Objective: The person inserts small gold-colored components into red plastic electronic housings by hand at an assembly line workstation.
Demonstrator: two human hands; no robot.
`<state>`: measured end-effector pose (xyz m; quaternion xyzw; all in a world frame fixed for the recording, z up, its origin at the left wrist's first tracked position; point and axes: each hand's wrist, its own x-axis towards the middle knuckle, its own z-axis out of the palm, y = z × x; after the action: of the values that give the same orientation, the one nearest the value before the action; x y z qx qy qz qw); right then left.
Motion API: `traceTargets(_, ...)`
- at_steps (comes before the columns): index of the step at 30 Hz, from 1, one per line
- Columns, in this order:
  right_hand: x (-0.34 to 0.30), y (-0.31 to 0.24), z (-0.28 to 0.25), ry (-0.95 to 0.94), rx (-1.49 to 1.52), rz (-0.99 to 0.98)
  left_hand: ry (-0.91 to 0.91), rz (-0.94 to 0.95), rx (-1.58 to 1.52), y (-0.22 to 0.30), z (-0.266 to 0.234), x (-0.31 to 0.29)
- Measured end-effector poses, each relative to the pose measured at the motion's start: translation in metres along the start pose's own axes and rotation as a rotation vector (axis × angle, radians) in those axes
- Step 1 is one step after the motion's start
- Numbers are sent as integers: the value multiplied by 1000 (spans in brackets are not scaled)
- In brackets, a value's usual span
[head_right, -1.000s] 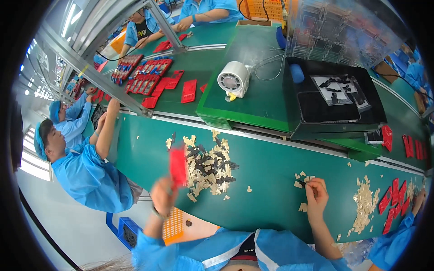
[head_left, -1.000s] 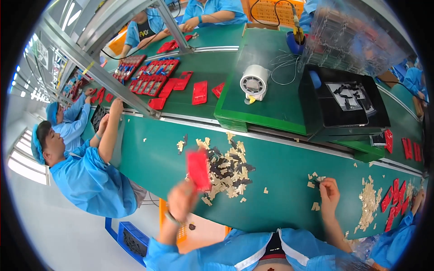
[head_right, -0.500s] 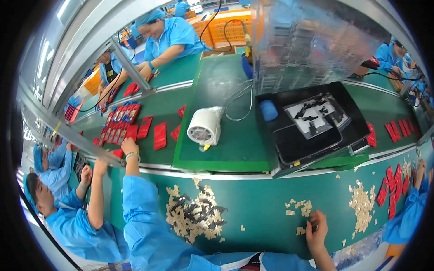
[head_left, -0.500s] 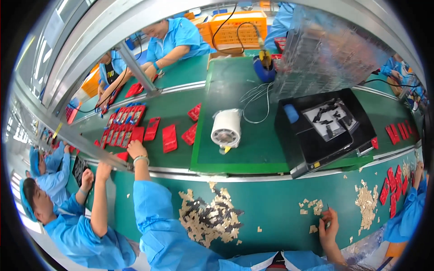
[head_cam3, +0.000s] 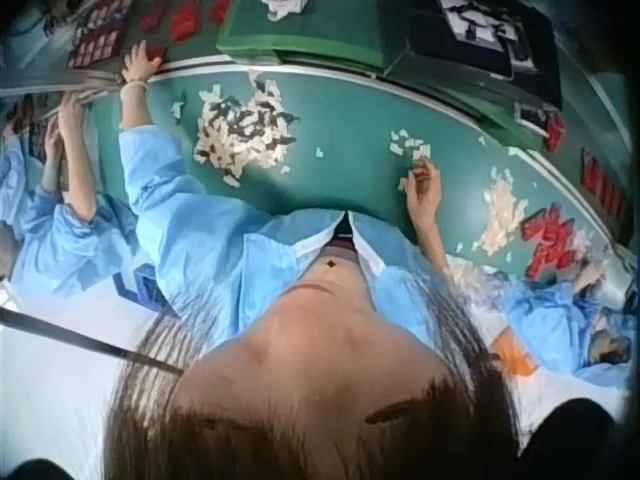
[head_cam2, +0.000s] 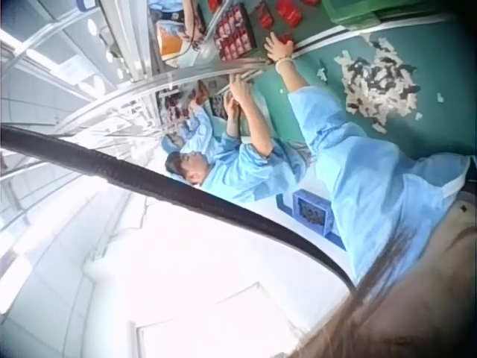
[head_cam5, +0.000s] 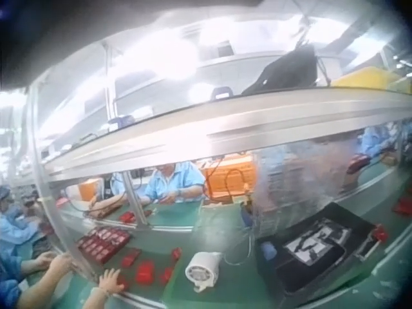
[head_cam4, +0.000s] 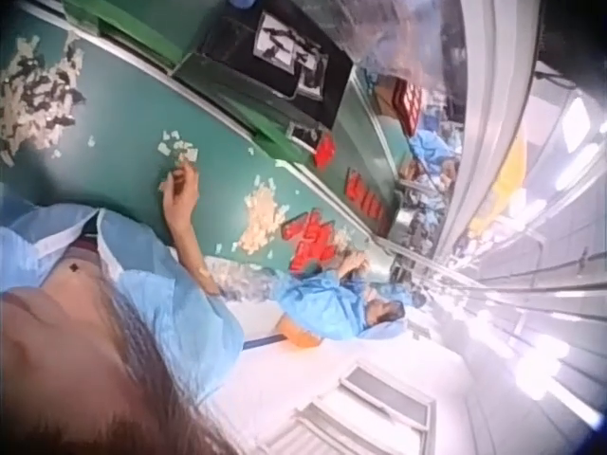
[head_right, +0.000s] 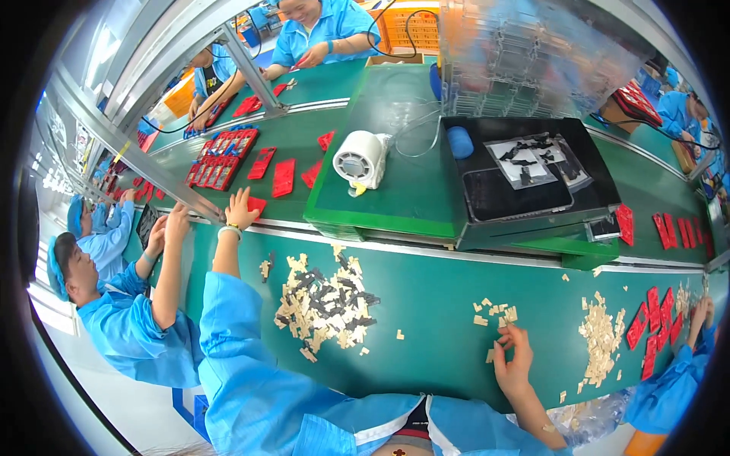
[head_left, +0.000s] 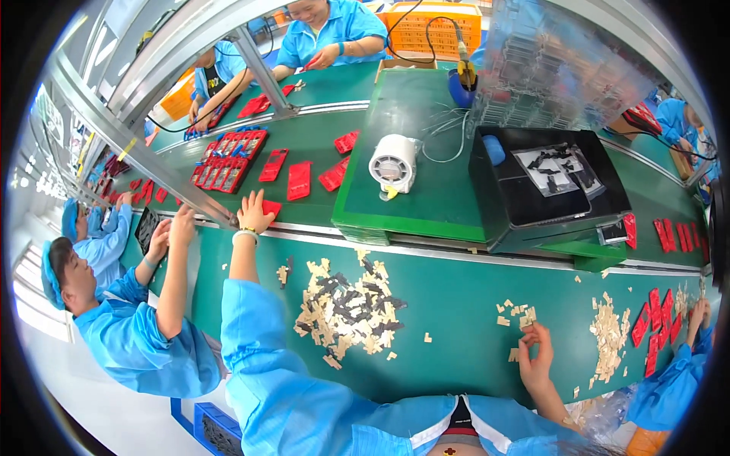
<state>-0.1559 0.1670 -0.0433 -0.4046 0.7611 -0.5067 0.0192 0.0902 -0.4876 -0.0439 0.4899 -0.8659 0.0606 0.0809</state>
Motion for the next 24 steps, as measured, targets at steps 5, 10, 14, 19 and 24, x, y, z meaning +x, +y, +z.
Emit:
traceTargets(5,-22,18,-15,85,9,76,-127,-35,14,-4,1,5)
traceTargets(10,-18,14,-16,114,98,188,-262,7,-178,-16,-4,5)
traceTargets(14,8,-13,-3,-445,-322,-266,-418,148,-140,-42,-6,5)
traceTargets(19,40,-20,57,-693,-568,-526,-187,364,466,-25,-18,0)
traceTargets(24,48,21,15,-552,-758,-255,182,427,376,11,-75,-33)
